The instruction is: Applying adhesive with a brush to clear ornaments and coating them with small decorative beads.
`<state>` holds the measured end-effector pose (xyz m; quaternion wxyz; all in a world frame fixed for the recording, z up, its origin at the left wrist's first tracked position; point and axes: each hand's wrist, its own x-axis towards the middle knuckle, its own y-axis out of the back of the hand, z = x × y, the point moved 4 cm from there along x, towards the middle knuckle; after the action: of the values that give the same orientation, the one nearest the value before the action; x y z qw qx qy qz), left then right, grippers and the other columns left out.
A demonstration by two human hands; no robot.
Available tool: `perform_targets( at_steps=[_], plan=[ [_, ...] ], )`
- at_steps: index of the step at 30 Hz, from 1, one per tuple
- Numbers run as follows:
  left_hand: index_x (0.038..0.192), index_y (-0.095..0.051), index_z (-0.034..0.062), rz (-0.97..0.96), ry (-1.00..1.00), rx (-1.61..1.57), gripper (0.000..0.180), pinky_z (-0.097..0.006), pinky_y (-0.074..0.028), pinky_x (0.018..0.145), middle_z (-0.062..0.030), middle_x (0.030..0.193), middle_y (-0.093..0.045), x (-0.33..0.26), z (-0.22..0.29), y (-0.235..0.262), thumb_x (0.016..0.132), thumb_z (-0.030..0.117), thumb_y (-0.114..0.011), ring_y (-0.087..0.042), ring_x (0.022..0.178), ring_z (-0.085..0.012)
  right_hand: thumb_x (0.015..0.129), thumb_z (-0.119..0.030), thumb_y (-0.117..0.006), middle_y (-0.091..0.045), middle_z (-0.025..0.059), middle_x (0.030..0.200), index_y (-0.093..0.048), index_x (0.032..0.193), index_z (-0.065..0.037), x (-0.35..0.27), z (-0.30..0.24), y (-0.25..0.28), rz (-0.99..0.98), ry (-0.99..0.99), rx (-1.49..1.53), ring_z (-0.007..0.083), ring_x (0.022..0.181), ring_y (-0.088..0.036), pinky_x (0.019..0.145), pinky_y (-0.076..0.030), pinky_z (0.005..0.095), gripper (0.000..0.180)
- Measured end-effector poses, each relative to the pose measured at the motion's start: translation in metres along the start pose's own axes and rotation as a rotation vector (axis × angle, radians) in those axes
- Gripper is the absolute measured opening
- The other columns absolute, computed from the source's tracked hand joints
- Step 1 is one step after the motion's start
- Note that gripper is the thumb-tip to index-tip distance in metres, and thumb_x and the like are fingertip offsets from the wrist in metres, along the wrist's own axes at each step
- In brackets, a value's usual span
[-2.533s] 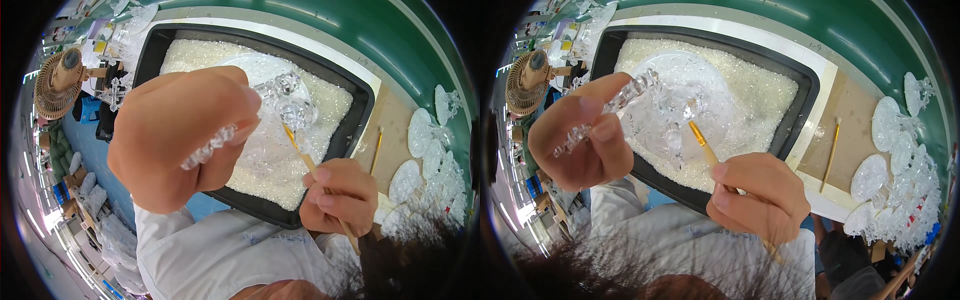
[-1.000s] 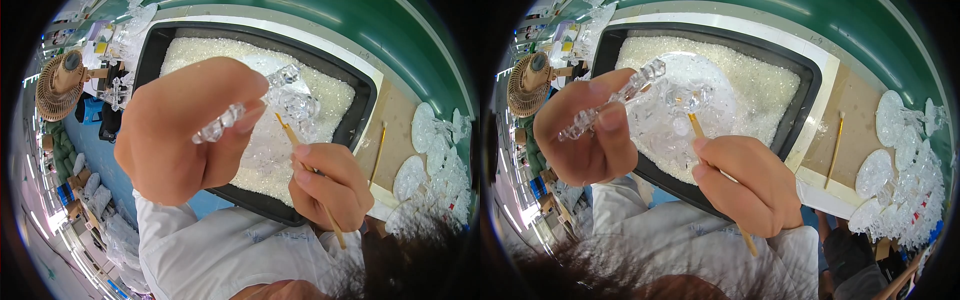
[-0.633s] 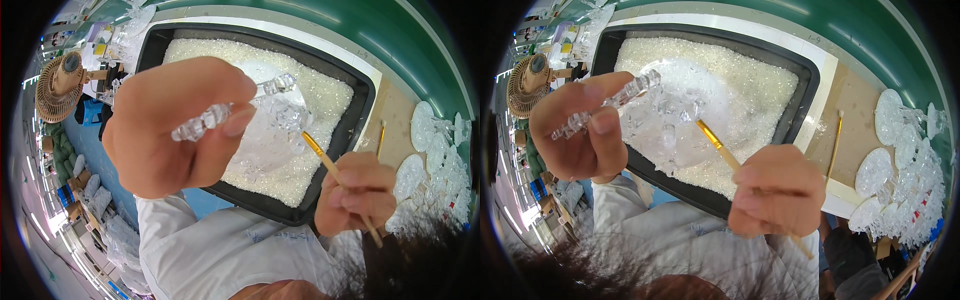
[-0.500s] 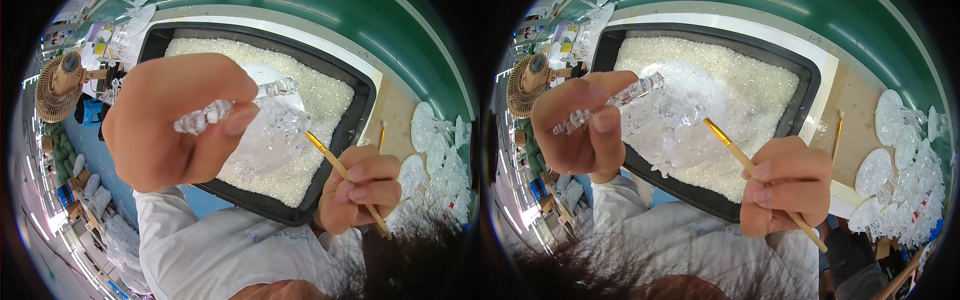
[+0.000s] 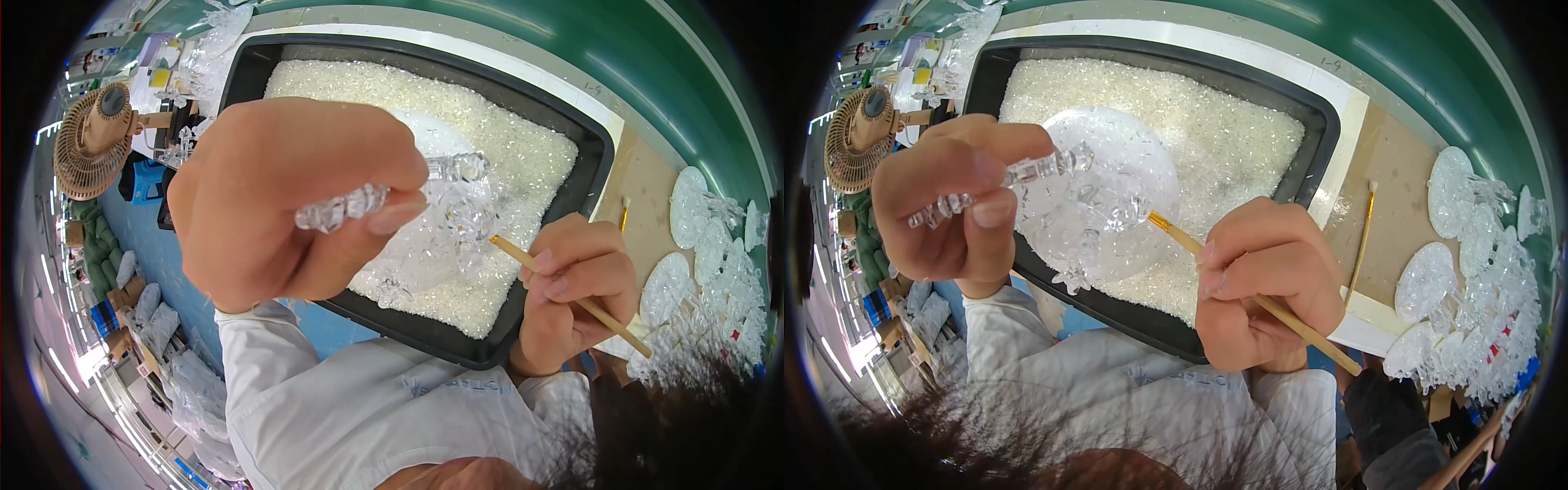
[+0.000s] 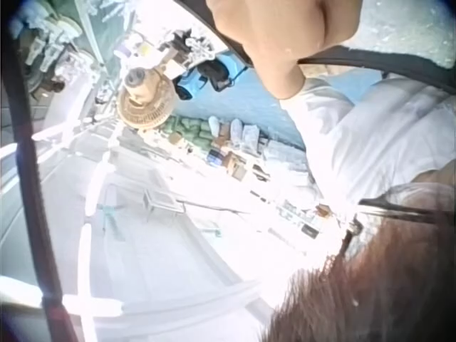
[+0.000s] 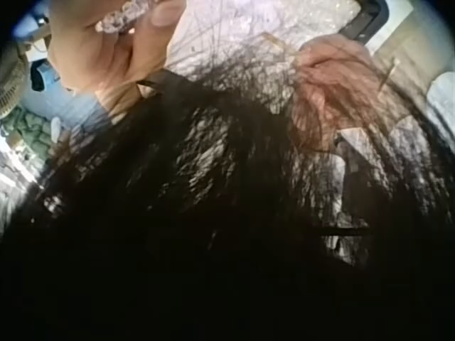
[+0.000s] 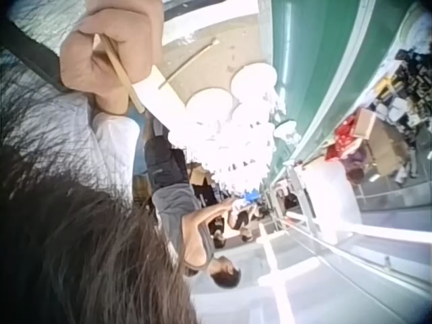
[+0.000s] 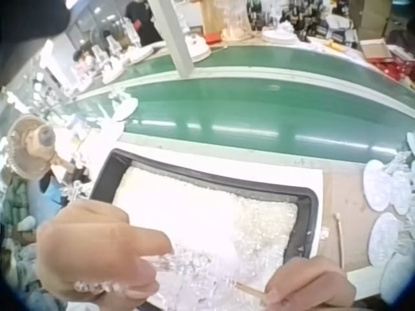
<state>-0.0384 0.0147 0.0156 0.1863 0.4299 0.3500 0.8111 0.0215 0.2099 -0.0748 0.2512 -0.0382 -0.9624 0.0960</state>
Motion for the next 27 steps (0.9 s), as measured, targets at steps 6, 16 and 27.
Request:
perform_targets(
  at_steps=[6, 16, 27],
  plan=[
    [0.104, -0.047, -0.0047, -0.027, -0.024, -0.034, 0.021, -0.023, -0.040, 0.052, -0.0270, 0.083, -0.068, 0.000, 0.000, 0.002, 0.087, 0.001, -0.059, -0.046, 0.054, -0.0083, 0.072, 0.004, -0.064, -0.060, 0.0126, 0.087, -0.058, 0.082, -0.007, -0.005, -0.002, 0.007, 0.026, 0.065, 0.091, 0.0189, 0.059, -0.056, 0.052, -0.046, 0.0297, 0.017],
    [0.104, -0.048, -0.0049, 0.022, 0.008, 0.007, 0.020, -0.022, -0.040, 0.051, -0.0268, 0.083, -0.068, -0.007, 0.007, 0.009, 0.087, 0.001, -0.059, -0.046, 0.053, -0.0082, 0.065, 0.002, -0.073, -0.060, 0.0159, 0.090, -0.059, 0.089, -0.002, -0.003, -0.021, -0.016, -0.296, 0.368, -0.201, 0.0248, 0.058, -0.058, 0.046, -0.046, 0.0314, 0.027],
    [0.103, -0.049, -0.0051, 0.099, 0.053, 0.030, 0.020, -0.022, -0.041, 0.051, -0.0258, 0.083, -0.068, -0.023, 0.041, 0.027, 0.088, 0.003, -0.060, -0.049, 0.054, -0.0094, 0.052, 0.005, -0.082, -0.064, 0.0122, 0.086, -0.064, 0.085, -0.001, 0.000, -0.034, -0.017, -0.306, 0.226, -0.276, 0.0285, 0.067, -0.064, 0.056, -0.053, 0.0345, 0.039]
  ],
)
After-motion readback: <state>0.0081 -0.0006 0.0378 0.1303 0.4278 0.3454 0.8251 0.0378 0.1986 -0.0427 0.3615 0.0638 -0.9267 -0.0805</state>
